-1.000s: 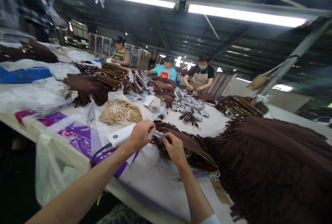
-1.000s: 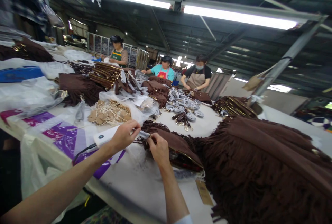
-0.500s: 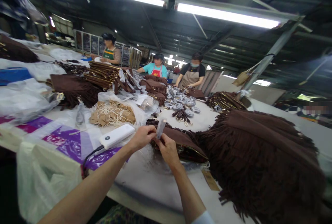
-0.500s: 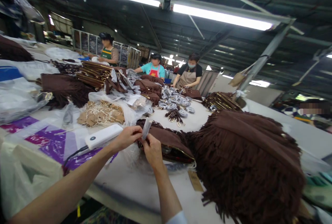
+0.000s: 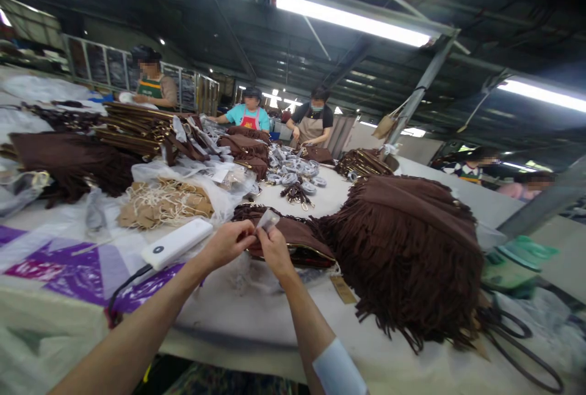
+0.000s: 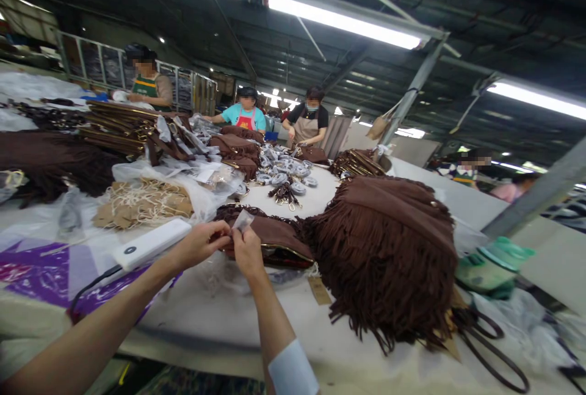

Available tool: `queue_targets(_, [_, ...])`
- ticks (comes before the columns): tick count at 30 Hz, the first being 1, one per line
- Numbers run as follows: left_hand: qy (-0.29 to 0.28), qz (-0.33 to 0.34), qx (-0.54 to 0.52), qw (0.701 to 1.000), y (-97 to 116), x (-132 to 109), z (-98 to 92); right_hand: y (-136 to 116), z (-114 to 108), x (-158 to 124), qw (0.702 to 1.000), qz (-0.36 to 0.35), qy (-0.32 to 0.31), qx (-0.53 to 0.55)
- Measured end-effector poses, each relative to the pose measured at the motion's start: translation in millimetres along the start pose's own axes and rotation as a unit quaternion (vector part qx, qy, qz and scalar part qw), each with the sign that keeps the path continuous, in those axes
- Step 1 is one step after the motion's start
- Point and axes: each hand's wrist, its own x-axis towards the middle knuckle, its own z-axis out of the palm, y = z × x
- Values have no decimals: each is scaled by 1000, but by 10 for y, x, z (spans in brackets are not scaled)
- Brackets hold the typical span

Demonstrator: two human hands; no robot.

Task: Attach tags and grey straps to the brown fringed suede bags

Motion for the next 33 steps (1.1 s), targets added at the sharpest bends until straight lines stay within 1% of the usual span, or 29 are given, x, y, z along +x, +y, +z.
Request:
queue_targets(2, [-20,-51,-91,994,-63,-9,11,17,14,20,1000,6,12,7])
queue_targets(4, [-38,-104,-202,973,-137,-10,25,15,25,36,1000,14,15,21])
queue_targets(6, [-47,-139,-284,947,-198,-2,34,4,31,48,999,22,12,47])
queue_targets(9, [-52,-166,-356,918,-241,18,25,-5,19,58,994,37,1,101])
queue_targets(12, [-53,-175,-405,896,-235,22,-5,13,-9,57,987,51,-17,153])
queue_targets(14, [-51,-177,-412,893,-221,12,-24,35,-21,50,982,59,-30,178])
queue_targets(15, [-51,-175,-404,897,-215,4,-30,46,-23,45,980,62,-35,185])
queue_targets(19, [-63,-149,-331,930,-192,-22,-34,62,-8,23,981,56,-49,179])
queue_targets(21, [-79,-152,-307,936,-171,-27,-26,46,8,21,986,43,-56,150])
queue_targets(23, [-87,-165,-287,940,-145,-22,-12,16,24,30,993,25,-56,97])
queue_targets(25, [-69,-167,-268,946,-128,-5,7,-27,29,49,999,-1,-40,23])
queue_targets(27, [-31,-167,-265,949,-135,24,29,-78,11,67,997,-40,-4,-61])
queue_targets(29, [-1,-182,-280,943,-157,59,52,-128,-32,73,985,-88,28,-142])
queue_targets(30, [10,-194,-289,937,-166,76,64,-148,-61,70,977,-111,35,-178])
queue_targets(33, [44,-217,-320,921,-153,120,95,-172,-168,60,950,-158,24,-267])
